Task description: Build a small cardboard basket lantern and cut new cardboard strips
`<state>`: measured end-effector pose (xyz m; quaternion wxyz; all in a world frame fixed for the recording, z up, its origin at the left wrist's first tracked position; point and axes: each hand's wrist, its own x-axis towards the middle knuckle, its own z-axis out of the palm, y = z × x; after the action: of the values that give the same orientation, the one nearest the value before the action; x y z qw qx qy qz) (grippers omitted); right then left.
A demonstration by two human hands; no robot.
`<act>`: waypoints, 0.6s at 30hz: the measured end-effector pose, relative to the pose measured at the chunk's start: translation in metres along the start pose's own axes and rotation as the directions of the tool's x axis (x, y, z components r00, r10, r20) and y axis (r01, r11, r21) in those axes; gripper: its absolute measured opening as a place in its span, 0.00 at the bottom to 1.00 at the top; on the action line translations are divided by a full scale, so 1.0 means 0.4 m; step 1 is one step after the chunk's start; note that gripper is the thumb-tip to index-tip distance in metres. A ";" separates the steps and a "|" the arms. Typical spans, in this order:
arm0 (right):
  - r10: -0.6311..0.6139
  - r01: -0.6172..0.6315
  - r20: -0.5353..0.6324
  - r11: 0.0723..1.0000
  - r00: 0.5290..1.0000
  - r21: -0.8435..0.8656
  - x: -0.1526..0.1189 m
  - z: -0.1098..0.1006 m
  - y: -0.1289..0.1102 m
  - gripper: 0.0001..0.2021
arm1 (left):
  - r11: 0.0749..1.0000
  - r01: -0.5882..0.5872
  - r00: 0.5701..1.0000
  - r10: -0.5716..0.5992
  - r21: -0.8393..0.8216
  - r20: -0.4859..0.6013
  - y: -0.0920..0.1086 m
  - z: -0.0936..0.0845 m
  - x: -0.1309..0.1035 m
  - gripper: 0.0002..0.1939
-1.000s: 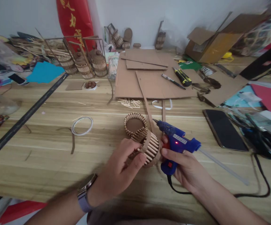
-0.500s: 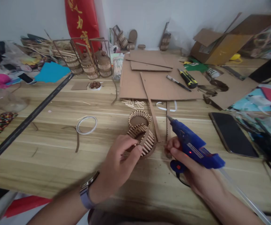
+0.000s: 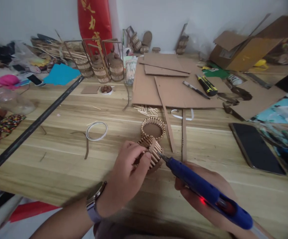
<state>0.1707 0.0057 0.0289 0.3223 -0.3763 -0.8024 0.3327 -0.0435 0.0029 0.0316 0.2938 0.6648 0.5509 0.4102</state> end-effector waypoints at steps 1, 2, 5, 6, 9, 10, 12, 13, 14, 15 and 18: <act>-0.023 0.023 -0.020 1.000 1.000 -0.017 0.000 0.004 0.003 0.06 | 1.000 0.018 1.000 -0.018 -0.014 0.012 0.000 0.001 0.000 0.14; -0.045 0.044 -0.046 0.999 0.998 -0.026 -0.001 0.008 0.008 0.07 | 0.999 0.033 0.999 -0.033 -0.025 0.025 0.000 0.002 -0.001 0.14; -0.093 0.089 -0.079 0.994 0.993 -0.057 -0.008 0.022 0.027 0.07 | 0.997 0.059 0.996 -0.056 -0.047 0.068 -0.002 0.007 -0.003 0.15; -0.112 0.106 -0.079 0.991 0.991 -0.080 -0.010 0.025 0.032 0.07 | 0.996 0.067 0.995 -0.062 -0.052 0.081 -0.003 0.009 -0.004 0.15; -0.157 0.140 -0.092 0.976 0.983 -0.165 -0.010 0.031 0.038 0.08 | 0.995 0.087 0.991 -0.081 -0.058 0.104 -0.005 0.014 -0.005 0.14; -0.165 0.144 -0.099 0.971 0.981 -0.190 -0.008 0.031 0.037 0.08 | 0.995 0.089 0.991 -0.083 -0.054 0.105 -0.006 0.015 -0.005 0.14; -0.166 0.140 -0.105 0.965 0.980 -0.221 -0.005 0.030 0.033 0.09 | 0.996 0.083 0.992 -0.078 -0.041 0.103 -0.005 0.015 -0.004 0.14; -0.168 0.140 -0.106 0.963 0.980 -0.230 -0.004 0.029 0.032 0.09 | 0.997 0.077 0.992 -0.073 -0.033 0.101 -0.004 0.015 -0.003 0.14; -0.172 0.144 -0.104 0.962 0.980 -0.234 -0.003 0.028 0.030 0.09 | 0.997 0.070 0.993 -0.067 -0.026 0.101 -0.003 0.015 -0.002 0.15; -0.179 0.151 -0.100 0.960 0.979 -0.236 -0.003 0.028 0.029 0.09 | 0.998 0.063 0.993 -0.061 -0.021 0.099 -0.002 0.015 -0.001 0.15; -0.197 0.171 -0.088 0.955 0.976 -0.243 -0.003 0.028 0.030 0.09 | 0.999 0.052 0.994 -0.051 -0.012 0.098 -0.001 0.015 0.000 0.15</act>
<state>0.1673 0.0075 0.0128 0.3495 -0.3531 -0.8484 0.1827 -0.0386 0.0033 0.0282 0.3359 0.6674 0.5498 0.3735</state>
